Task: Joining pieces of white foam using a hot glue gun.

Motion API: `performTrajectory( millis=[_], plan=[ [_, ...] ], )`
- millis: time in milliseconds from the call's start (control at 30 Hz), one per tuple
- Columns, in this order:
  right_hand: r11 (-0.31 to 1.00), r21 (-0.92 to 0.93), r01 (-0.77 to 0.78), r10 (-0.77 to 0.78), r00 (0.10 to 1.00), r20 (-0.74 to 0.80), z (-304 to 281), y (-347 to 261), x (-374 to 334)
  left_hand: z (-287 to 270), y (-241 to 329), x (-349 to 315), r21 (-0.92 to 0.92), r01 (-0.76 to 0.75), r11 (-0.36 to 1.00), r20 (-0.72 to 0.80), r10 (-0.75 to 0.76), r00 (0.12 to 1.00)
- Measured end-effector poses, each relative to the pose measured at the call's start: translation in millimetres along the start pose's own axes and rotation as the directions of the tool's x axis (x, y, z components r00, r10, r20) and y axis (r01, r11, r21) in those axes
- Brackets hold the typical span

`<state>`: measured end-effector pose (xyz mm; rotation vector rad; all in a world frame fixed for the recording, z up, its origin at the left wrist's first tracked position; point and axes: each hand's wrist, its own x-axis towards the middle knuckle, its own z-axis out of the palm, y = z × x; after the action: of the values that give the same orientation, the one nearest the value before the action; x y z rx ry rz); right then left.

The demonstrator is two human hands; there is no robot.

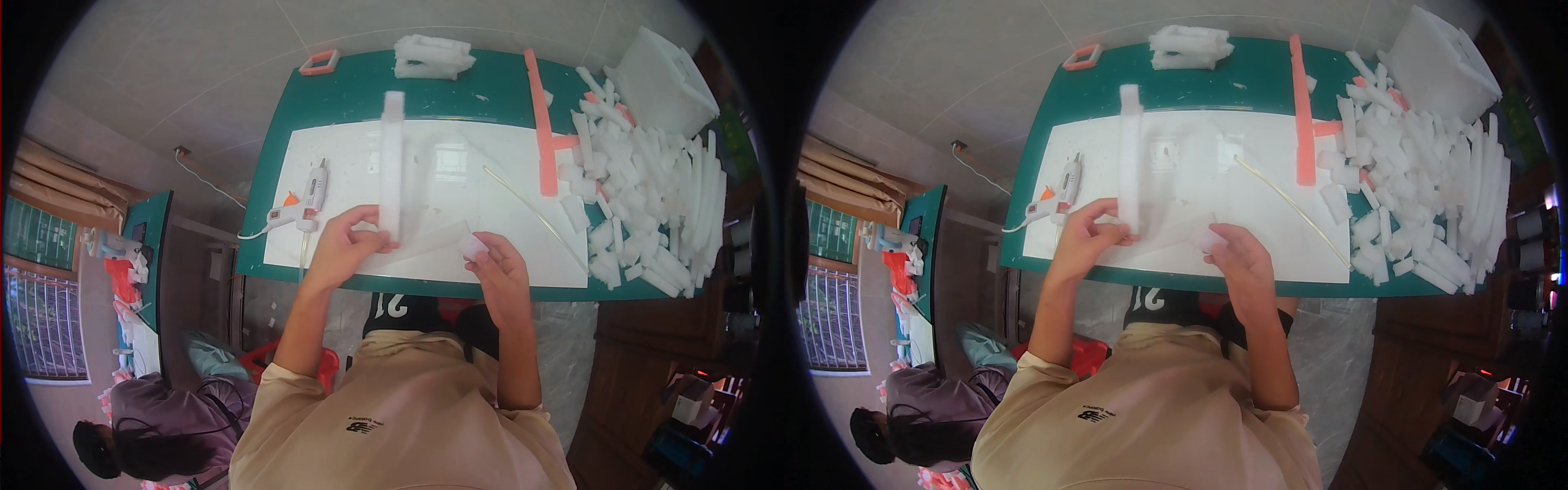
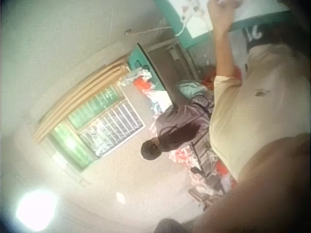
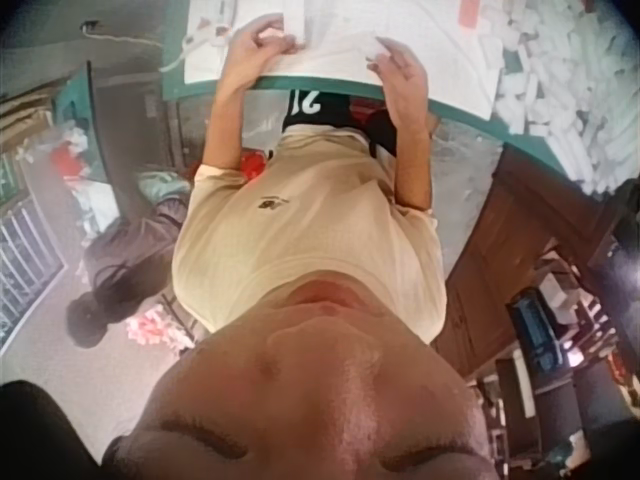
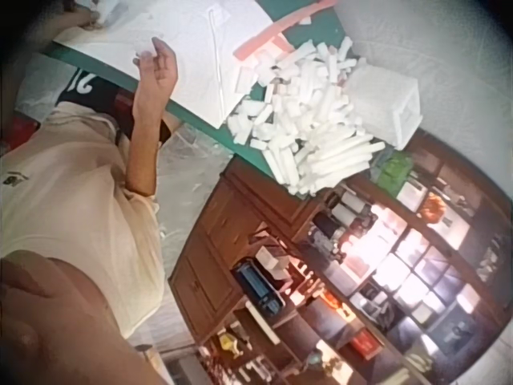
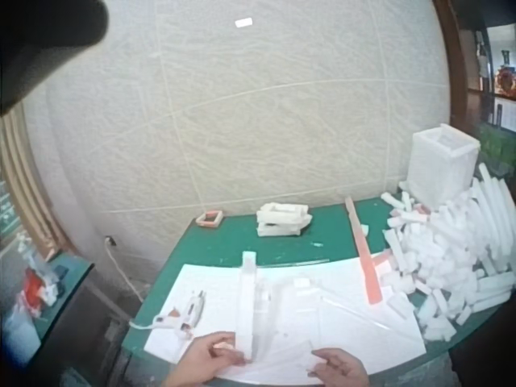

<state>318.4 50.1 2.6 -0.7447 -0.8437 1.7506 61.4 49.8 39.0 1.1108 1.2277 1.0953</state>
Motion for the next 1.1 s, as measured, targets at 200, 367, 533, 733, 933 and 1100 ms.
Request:
performTrajectory(
  millis=[200, 367, 533, 733, 933, 1100],
  plan=[
    [0.997, -0.080, 0.011, -0.011, 1.000, -0.002, 8, -1, 0, 29, -1, -3, -0.212, -0.012, 0.977, -0.049, 0.001, 0.999],
    [0.985, -0.169, 0.026, -0.035, 0.998, -0.053, 15, 0, -2, 50, 2, -5, -0.178, -0.077, 0.981, -0.059, 0.067, 0.996],
    [0.981, -0.187, 0.057, -0.067, 0.996, -0.051, 17, 2, -4, 54, -7, -6, -0.233, -0.054, 0.971, -0.051, 0.044, 0.998],
    [0.973, -0.214, 0.087, -0.108, 0.990, -0.086, 19, 2, -5, 67, -8, -12, -0.220, -0.142, 0.965, -0.103, 0.122, 0.987],
    [0.951, -0.247, 0.187, -0.230, 0.960, -0.157, 21, 7, -6, 74, -14, -15, -0.206, -0.168, 0.964, -0.127, 0.144, 0.981],
    [0.908, -0.356, 0.220, -0.302, 0.934, -0.193, 25, 10, -8, 79, -12, -18, -0.156, -0.205, 0.966, -0.155, 0.181, 0.971]
  ],
)
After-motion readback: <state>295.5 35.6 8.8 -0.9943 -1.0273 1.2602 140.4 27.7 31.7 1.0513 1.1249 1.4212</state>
